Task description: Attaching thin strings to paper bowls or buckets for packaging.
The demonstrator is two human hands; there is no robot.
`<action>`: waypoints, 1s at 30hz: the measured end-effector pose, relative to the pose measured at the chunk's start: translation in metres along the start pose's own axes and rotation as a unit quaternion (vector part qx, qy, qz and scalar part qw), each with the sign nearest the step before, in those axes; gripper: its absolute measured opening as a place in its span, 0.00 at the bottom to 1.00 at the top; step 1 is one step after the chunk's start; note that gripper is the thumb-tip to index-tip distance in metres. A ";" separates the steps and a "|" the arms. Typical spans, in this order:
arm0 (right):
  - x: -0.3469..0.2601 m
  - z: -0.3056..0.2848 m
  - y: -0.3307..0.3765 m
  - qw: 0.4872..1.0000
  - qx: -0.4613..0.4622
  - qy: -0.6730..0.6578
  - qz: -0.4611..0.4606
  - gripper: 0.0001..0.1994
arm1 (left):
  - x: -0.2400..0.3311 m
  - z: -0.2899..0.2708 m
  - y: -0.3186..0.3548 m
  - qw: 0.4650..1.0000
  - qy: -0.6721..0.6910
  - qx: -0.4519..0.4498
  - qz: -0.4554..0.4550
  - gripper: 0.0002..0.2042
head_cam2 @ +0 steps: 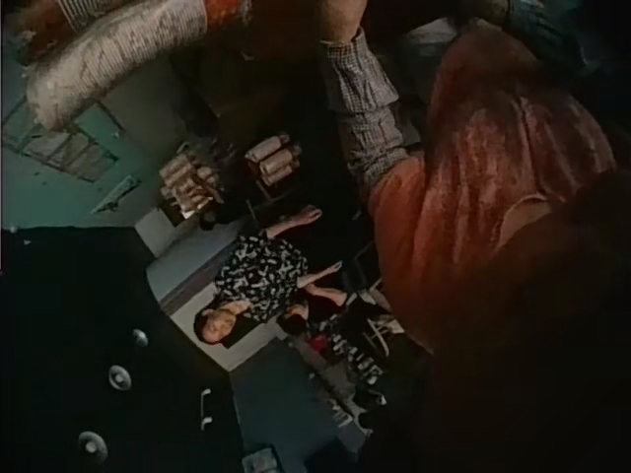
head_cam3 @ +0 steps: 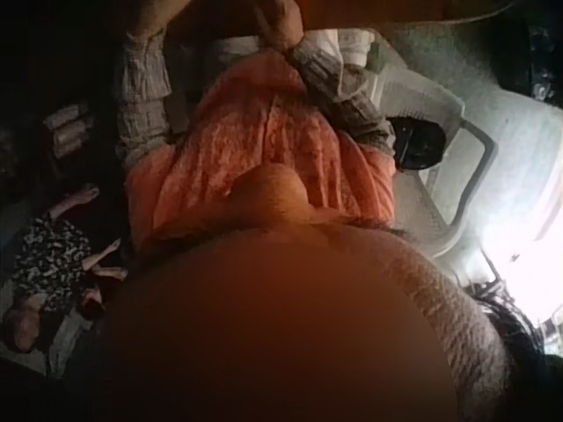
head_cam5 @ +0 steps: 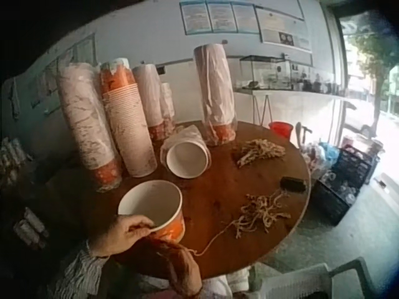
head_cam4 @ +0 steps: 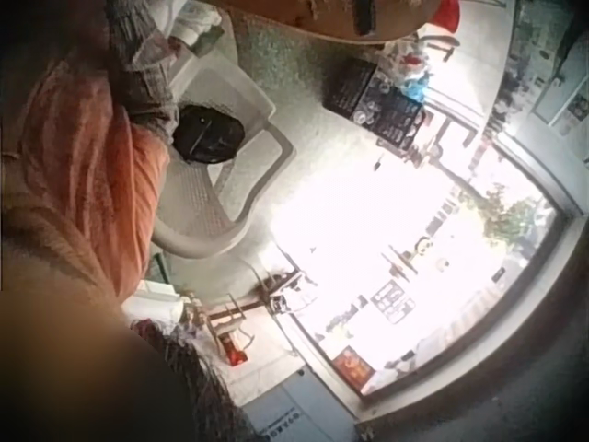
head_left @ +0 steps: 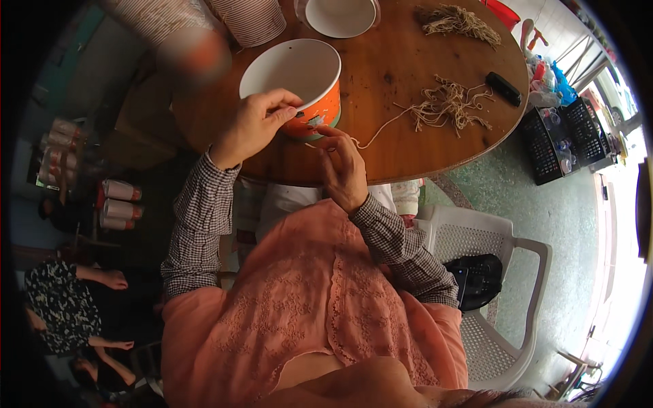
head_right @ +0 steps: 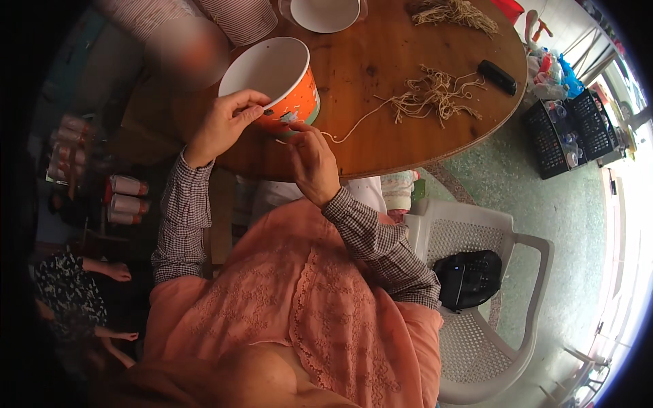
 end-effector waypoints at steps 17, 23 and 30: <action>-0.001 0.004 -0.004 0.995 -0.015 0.065 -0.073 0.06 | -0.006 -0.006 -0.014 0.998 0.066 0.020 -0.012 0.07; -0.014 0.009 -0.019 0.971 -0.019 0.148 -0.186 0.10 | 0.000 -0.012 -0.017 0.997 0.063 -0.003 -0.040 0.09; -0.015 0.014 -0.031 0.921 -0.035 0.291 -0.258 0.11 | -0.001 -0.013 -0.021 0.992 0.090 -0.035 -0.075 0.09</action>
Point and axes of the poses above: each hand's wrist, its own y-axis away from the middle knuckle, its own z-axis out of the palm, x = y × z, the point moved 1 cm from there along -y, towards the middle knuckle, and after that the axes turned 3 degrees about z, right-handed, at the moved point
